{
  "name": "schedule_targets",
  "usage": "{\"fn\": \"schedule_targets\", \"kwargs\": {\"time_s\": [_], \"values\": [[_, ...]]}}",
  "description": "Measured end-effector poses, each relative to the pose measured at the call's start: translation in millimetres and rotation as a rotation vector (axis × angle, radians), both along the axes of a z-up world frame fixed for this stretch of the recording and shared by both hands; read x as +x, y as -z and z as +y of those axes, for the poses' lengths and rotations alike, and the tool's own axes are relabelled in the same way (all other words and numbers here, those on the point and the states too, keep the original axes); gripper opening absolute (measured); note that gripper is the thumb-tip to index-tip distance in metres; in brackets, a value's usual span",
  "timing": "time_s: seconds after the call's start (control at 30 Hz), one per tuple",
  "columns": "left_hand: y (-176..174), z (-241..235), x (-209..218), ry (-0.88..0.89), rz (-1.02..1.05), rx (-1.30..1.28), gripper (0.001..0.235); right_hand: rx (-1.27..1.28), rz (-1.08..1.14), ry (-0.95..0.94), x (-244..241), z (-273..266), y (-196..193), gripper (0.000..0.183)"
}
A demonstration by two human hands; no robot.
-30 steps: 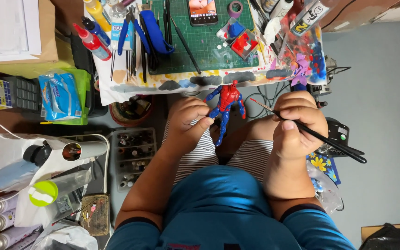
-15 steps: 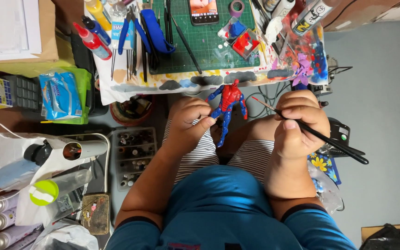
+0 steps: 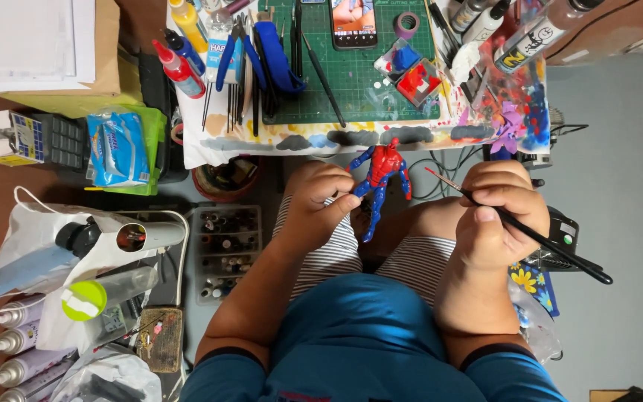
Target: A person uses a fine paintbrush to apply paint to a Spider-Man action figure while referencing an image on a smartphone.
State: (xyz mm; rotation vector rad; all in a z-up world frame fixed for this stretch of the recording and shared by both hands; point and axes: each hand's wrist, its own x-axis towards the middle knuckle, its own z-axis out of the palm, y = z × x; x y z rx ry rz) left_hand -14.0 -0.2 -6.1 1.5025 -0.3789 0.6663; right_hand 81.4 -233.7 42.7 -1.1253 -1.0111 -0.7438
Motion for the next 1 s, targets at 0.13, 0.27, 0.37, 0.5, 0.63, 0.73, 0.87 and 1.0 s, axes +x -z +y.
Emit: {"fn": "schedule_targets", "kwargs": {"time_s": [0.13,0.27,0.37,0.5,0.63,0.73,0.87,1.0], "values": [[5,0,0,0.018,0.009,-0.025,0.011,-0.004,0.007,0.006,-1,1,1,0.025],[3,-2,1,0.023,0.004,-0.027,0.012,0.0,0.008,0.013,-1,1,0,0.025],[5,-3,0,0.025,0.004,-0.033,0.012,-0.004,0.006,0.013,0,-1,1,0.024],[8,-6,0,0.02,0.003,-0.024,0.013,-0.003,0.005,0.006,-1,-2,1,0.023],[4,-5,0,0.031,0.016,-0.035,0.012,-0.007,0.004,0.01,-2,-2,-1,0.023],[0,-5,0,0.044,0.018,-0.038,0.011,0.002,0.005,0.009,-3,-1,-1,0.023],[-10,-5,-1,0.028,0.006,-0.009,0.013,0.012,-0.005,0.015,-3,0,-1,0.022],[-15,-10,0,0.027,-0.012,-0.029,0.014,0.02,0.004,0.009,-2,3,-5,0.02]]}}
